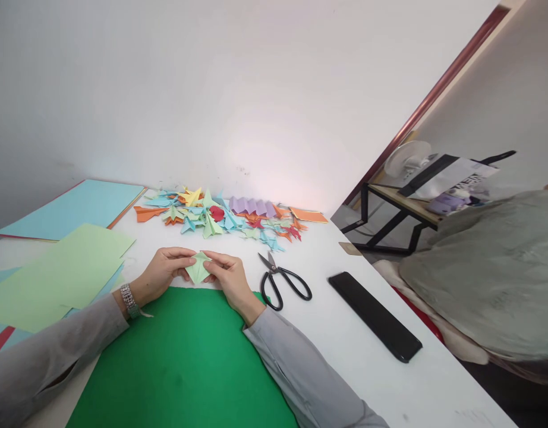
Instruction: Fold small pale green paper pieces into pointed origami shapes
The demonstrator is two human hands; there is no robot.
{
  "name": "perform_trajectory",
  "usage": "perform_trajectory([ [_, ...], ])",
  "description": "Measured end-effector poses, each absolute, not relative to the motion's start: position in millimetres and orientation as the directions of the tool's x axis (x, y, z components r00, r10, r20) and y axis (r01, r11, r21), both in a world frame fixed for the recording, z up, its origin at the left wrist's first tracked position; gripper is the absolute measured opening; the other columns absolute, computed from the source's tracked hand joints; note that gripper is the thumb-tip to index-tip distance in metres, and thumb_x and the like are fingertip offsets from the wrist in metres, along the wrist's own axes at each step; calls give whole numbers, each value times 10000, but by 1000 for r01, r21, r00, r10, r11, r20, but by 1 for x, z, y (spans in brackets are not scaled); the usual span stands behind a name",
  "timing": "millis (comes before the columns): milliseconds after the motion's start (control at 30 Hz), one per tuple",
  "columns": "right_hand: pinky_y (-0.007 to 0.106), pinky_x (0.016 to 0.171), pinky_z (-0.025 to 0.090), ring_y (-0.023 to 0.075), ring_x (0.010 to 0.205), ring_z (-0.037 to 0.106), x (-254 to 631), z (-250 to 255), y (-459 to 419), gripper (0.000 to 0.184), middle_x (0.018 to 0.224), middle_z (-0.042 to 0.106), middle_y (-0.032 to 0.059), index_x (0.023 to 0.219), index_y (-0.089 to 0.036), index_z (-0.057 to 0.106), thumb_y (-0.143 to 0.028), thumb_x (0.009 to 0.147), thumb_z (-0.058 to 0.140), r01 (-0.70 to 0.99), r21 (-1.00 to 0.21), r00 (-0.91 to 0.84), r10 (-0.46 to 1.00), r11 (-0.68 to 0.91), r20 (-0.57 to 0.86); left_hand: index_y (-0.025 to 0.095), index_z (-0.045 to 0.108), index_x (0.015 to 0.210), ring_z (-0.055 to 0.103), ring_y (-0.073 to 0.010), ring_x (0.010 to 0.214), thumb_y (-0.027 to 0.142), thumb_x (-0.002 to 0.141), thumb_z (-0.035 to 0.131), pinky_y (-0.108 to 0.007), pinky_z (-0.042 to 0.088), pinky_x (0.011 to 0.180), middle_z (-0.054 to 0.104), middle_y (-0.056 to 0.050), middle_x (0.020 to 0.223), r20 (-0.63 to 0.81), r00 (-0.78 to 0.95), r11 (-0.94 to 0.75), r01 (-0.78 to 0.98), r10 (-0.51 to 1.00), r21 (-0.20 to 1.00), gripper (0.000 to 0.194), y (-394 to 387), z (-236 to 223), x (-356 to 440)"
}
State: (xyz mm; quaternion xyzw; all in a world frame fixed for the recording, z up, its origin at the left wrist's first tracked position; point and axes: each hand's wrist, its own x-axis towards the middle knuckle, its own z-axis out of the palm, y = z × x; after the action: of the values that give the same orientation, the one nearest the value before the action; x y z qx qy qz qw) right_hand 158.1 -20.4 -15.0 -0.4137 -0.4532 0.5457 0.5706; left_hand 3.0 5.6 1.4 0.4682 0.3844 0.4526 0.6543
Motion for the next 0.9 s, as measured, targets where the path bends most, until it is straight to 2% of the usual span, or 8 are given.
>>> perform_trajectory([
  [167,243,477,464,115,461,549,158,-15,-20,245,542,672,-3,829,-213,757,-268,590,758,-245,-967,-6,997,67,71,102,713,715,556,-107,400,197,530,772,-255,506,411,663,-22,594,-67,284,139,-243,956,960,217,7,0,3],
  [467,229,456,464,88,421,539,158,-12,-21,138,638,715,6,713,-228,762,-233,577,740,-225,-973,11,999,53,52,118,726,667,556,-95,450,176,531,766,-224,497,427,651,-20,583,-42,289,115,-243,957,963,153,8,-5,2],
  [700,216,431,440,90,401,540,159,-14,-19,133,590,699,2,704,-220,760,-231,573,737,-239,-969,52,998,57,46,116,711,854,559,-98,407,233,591,750,-224,473,430,621,10,547,-47,342,117,-186,939,976,291,6,-1,1],
  [800,216,432,441,86,401,540,159,-14,-19,128,616,705,3,703,-223,759,-232,577,737,-241,-969,45,998,55,45,109,703,862,573,-112,418,298,638,710,-247,486,442,644,-14,603,-72,358,146,-183,931,972,293,5,1,1],
  [900,218,422,438,91,406,542,157,-13,-21,131,609,697,1,711,-221,756,-244,583,739,-212,-976,24,999,52,48,108,702,802,579,-110,454,374,669,687,-240,490,441,647,-24,658,-41,372,89,-112,927,990,298,5,1,2],
])
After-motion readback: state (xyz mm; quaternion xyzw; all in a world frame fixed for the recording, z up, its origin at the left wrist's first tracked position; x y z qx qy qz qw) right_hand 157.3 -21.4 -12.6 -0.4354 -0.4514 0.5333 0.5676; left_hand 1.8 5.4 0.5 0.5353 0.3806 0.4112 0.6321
